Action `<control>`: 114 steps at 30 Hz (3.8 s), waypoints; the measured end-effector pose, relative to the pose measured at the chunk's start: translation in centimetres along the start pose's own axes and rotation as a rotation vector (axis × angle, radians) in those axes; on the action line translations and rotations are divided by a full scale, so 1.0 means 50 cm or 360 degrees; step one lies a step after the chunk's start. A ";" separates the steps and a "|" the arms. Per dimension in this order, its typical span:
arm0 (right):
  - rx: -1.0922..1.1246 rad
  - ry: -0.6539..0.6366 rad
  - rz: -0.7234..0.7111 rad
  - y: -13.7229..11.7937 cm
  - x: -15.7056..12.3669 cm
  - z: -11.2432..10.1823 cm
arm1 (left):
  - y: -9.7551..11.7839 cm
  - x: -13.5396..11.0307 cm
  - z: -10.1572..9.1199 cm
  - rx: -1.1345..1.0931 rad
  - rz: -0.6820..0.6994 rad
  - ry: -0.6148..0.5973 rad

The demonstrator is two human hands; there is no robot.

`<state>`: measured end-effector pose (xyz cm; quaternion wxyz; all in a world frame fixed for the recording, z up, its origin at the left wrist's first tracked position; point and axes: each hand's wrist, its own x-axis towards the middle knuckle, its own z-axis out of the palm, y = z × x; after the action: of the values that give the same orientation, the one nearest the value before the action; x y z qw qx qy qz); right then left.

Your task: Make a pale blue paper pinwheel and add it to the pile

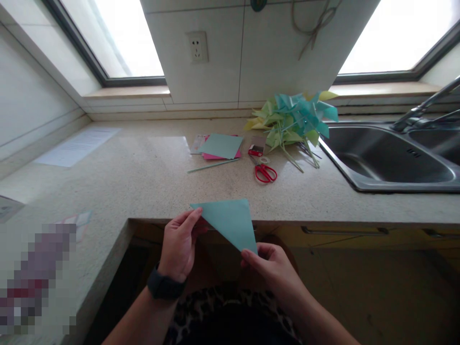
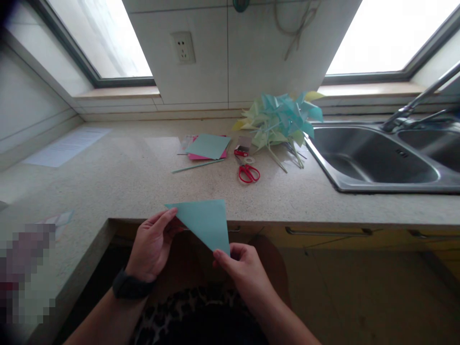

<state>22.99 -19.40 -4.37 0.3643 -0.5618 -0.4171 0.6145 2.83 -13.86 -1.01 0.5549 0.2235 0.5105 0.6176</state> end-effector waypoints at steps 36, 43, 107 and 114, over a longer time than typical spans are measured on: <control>-0.1466 0.0750 -0.0993 -0.122 0.034 -0.065 | -0.026 0.028 -0.002 0.2574 0.1640 -0.0780; -0.1973 0.0241 -0.1336 -0.075 0.108 0.054 | -0.074 0.036 0.022 0.2578 0.1713 -0.0805; -0.1023 -0.0038 -0.1749 -0.002 0.029 -0.043 | -0.064 -0.072 -0.032 -0.0008 -0.0674 -0.0460; -0.1236 -0.0141 -0.1823 -0.007 0.003 -0.051 | -0.061 -0.094 -0.037 0.0025 -0.0645 -0.0437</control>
<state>25.51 -18.86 -4.14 0.3864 -0.3171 -0.8523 0.1538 3.99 -19.28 -3.05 0.7298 0.2027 0.4696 0.4536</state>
